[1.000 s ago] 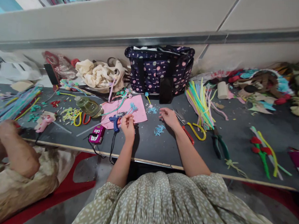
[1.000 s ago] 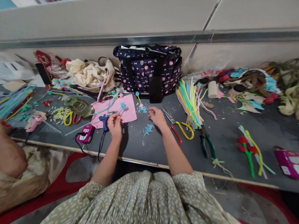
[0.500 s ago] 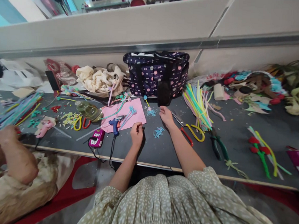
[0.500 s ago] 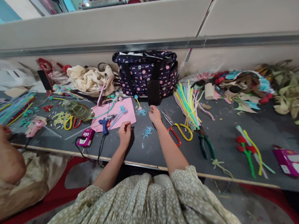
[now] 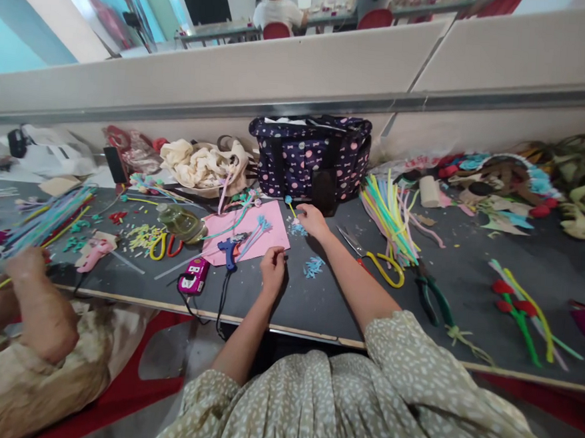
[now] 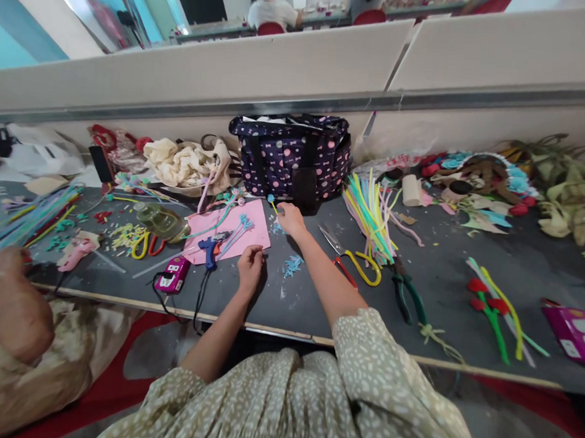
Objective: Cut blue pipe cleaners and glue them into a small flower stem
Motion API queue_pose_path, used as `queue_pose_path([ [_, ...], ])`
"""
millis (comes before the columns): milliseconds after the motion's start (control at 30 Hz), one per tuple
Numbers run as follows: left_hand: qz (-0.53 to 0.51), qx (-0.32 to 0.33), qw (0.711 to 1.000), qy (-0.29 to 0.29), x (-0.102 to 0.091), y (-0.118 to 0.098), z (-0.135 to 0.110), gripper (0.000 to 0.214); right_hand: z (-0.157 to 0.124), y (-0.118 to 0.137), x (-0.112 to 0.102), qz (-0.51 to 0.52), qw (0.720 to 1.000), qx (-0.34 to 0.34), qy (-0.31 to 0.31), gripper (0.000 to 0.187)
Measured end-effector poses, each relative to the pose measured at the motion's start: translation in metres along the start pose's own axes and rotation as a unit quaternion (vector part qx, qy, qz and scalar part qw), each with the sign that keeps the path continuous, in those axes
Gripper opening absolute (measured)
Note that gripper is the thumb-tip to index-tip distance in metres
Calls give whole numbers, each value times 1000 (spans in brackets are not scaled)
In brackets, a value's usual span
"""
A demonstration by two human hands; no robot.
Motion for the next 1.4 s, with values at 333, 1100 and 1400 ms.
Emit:
queue_pose_path([
  [333,36,30,999,4,1,1,-1,16,35,6,34,-83,993,18,78,21],
  [1100,-1,-22,1000,12,-1,7,3,16,-88,30,-83,26,985,-64,-158,20],
  [1400,36,3,999,-6,-4,4,2,16,-133,-4,-89,8,997,-12,-80,22],
])
Point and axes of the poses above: each hand's wrist, its own z-axis towards the middle knuckle, its own x-axis out of the palm, y = z × x, the point moved 9 cm from there along z, towards the middle knuckle, and after that the axes turned 15 degrees about -x, right-handed, at the moved point
